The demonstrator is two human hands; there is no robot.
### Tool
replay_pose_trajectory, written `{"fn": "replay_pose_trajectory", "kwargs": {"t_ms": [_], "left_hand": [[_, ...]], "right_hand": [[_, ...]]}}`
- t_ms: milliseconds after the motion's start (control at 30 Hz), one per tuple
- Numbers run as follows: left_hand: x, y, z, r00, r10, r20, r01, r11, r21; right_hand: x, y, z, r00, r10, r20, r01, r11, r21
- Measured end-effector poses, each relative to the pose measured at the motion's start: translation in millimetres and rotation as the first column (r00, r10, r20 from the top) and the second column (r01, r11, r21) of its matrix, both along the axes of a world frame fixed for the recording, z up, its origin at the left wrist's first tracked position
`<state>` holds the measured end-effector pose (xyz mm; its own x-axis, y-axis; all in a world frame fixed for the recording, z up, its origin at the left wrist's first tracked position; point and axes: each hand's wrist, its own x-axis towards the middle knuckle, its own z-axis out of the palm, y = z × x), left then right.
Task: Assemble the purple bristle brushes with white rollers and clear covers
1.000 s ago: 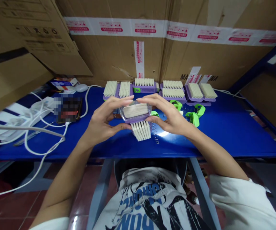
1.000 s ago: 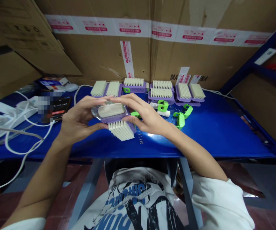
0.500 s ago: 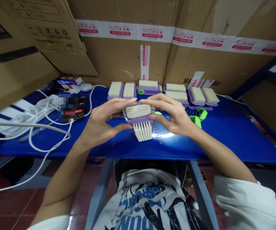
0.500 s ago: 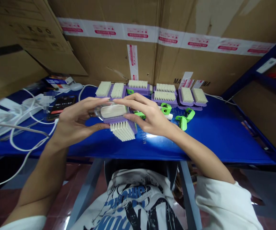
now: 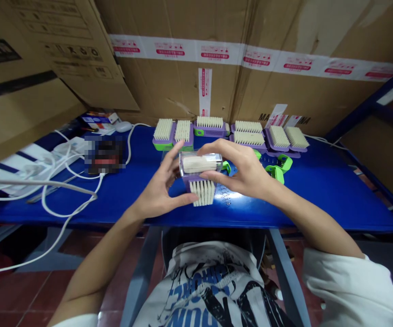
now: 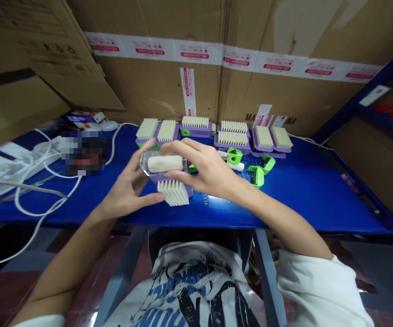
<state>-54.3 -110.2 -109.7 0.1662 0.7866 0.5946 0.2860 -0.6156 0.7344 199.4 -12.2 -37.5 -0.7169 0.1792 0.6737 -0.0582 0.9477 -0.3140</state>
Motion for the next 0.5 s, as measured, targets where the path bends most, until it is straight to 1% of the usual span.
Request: {"fn": "replay_pose_trajectory", "kwargs": {"t_ms": [33,100,200,300,367,433,500], "left_hand": [[4.2,-0.1,-5.9,1.0,0.028,0.014,-0.028,0.999,-0.033],[11.5,-2.1,-12.5,0.995,0.1,-0.005,-0.1,0.992,-0.076],[17.7,-7.0,-13.6,0.983,0.175,-0.047,-0.178,0.982,-0.063],[19.7,-10.6,-13.5,0.977,0.212,-0.034,-0.213,0.976,-0.035],[20.3,-11.6,-14.3,0.973,0.229,-0.029,-0.23,0.972,-0.041],[20.7,-11.7,-14.7,0.972,0.234,-0.035,-0.235,0.971,-0.047],[20.4,-11.2,-14.1,0.973,0.227,-0.04,-0.228,0.973,-0.039]], "right_hand": [[0.5,0.2,2.0,1.0,0.001,0.007,-0.001,1.0,0.006],[2.9,-0.4,10.0,0.999,0.007,0.032,-0.007,1.0,0.018],[8.1,-4.1,31.0,0.999,-0.04,0.01,0.039,0.998,0.044],[10.1,-8.1,47.9,0.996,-0.093,0.016,0.093,0.995,0.035],[8.1,-8.3,49.2,0.996,-0.064,0.064,0.064,0.998,0.006],[4.5,-6.4,44.3,0.995,-0.006,0.095,0.008,1.0,-0.017],[1.1,-3.8,38.8,0.992,0.024,0.125,-0.02,0.999,-0.039]]}}
